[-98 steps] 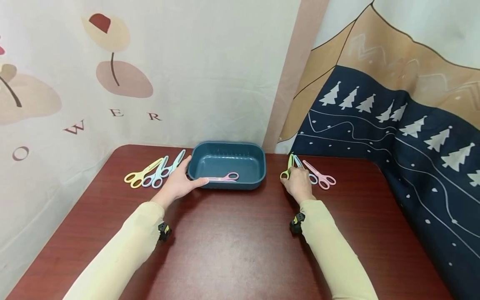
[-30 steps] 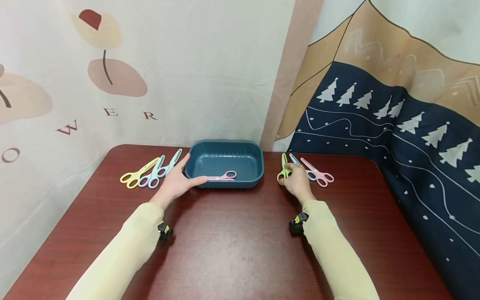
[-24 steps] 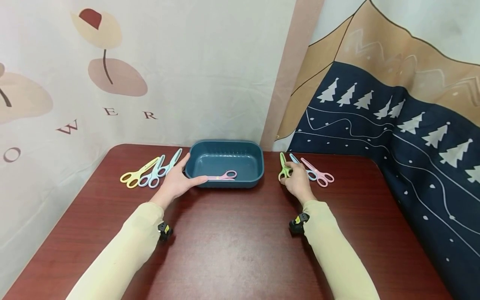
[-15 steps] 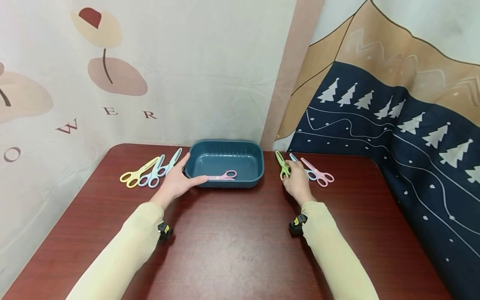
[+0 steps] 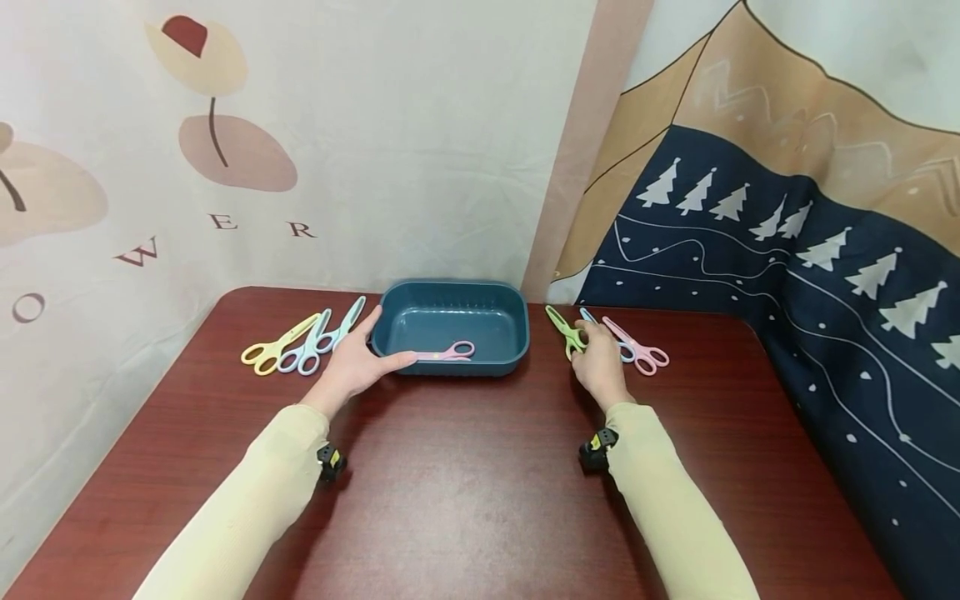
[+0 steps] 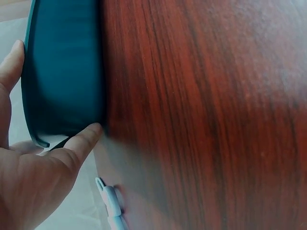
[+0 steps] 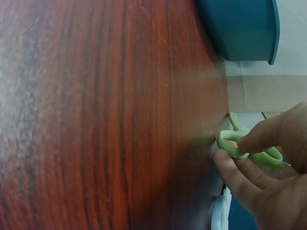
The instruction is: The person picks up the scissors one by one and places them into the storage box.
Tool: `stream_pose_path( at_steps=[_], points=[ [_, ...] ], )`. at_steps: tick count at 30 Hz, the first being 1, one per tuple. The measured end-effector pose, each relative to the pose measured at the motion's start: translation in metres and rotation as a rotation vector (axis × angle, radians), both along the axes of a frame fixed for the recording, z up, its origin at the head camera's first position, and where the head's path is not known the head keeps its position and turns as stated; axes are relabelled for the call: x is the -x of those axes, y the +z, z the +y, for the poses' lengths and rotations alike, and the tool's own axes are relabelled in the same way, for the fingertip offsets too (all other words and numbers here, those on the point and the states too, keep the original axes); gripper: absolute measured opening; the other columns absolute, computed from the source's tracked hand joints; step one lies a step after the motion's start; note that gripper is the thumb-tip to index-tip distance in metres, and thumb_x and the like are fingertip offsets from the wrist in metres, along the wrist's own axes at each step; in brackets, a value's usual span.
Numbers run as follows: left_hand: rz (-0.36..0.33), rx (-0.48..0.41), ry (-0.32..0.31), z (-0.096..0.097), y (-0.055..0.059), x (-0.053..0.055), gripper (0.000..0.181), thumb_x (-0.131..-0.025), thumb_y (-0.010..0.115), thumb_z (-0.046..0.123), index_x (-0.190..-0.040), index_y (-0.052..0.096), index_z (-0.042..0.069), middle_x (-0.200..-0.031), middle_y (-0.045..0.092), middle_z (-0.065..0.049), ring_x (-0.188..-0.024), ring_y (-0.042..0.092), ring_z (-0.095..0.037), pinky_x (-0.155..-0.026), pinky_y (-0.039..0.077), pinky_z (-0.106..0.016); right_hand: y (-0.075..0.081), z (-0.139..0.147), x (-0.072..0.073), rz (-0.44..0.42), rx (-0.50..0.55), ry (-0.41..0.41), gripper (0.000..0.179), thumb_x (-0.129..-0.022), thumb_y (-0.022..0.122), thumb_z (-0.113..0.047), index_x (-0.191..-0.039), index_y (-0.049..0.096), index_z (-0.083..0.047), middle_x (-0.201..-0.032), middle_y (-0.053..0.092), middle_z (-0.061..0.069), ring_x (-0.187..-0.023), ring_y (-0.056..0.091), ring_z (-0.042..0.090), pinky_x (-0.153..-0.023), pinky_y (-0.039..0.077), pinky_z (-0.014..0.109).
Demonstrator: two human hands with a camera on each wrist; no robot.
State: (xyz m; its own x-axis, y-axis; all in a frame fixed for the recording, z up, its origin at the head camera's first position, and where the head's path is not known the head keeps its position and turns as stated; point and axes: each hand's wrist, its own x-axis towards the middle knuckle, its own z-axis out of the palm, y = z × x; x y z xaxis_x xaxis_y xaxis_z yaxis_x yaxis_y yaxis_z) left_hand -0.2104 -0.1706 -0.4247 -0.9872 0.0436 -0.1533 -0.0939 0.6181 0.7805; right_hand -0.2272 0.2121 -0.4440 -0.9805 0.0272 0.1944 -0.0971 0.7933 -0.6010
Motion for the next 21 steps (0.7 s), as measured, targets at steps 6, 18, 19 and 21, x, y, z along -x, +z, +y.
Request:
stream_pose_path(
  at_steps=[6,18,19,21],
  points=[
    [0.0,-0.003,0.004,0.001,0.0,0.0,0.116,-0.084,0.083,0.052,-0.168,0.01,0.019,-0.171,0.021,-0.016,-0.154,0.025,-0.039,-0.119,0.034,-0.058,0.002,0.005,0.0,-0.037,0.071,-0.039,0.051,-0.084,0.069,0.011,-0.133,0.062,0.008,-0.128,0.064,0.033,-0.139,0.047,0.043,-0.112,0.041,0.053],
    [-0.004,0.009,0.006,-0.001,-0.003,0.0,0.117,-0.084,0.082,0.054,-0.168,0.008,0.02,-0.171,0.021,-0.016,-0.154,0.025,-0.039,-0.119,0.033,-0.058,0.008,0.011,-0.005,-0.164,0.31,-0.047,0.055,-0.088,0.069,0.014,-0.141,0.054,0.01,-0.162,0.034,0.027,-0.09,0.068,0.031,-0.065,0.062,0.027],
    [-0.004,0.009,0.005,-0.001,-0.003,0.0,0.116,-0.084,0.082,0.054,-0.168,0.008,0.021,-0.171,0.02,-0.015,-0.155,0.025,-0.039,-0.119,0.033,-0.058,0.008,0.012,-0.005,-0.177,0.34,-0.047,0.056,-0.088,0.068,0.015,-0.142,0.053,0.011,-0.163,0.032,0.026,-0.089,0.067,0.028,-0.064,0.061,0.025],
    [-0.004,0.009,0.004,0.0,-0.003,0.0,0.116,-0.084,0.082,0.054,-0.168,0.008,0.021,-0.171,0.02,-0.014,-0.155,0.025,-0.038,-0.12,0.033,-0.058,0.008,0.013,-0.006,-0.189,0.387,-0.042,0.058,-0.088,0.066,0.017,-0.144,0.05,0.012,-0.165,0.031,0.025,-0.09,0.067,0.025,-0.064,0.061,0.025]
  ],
)
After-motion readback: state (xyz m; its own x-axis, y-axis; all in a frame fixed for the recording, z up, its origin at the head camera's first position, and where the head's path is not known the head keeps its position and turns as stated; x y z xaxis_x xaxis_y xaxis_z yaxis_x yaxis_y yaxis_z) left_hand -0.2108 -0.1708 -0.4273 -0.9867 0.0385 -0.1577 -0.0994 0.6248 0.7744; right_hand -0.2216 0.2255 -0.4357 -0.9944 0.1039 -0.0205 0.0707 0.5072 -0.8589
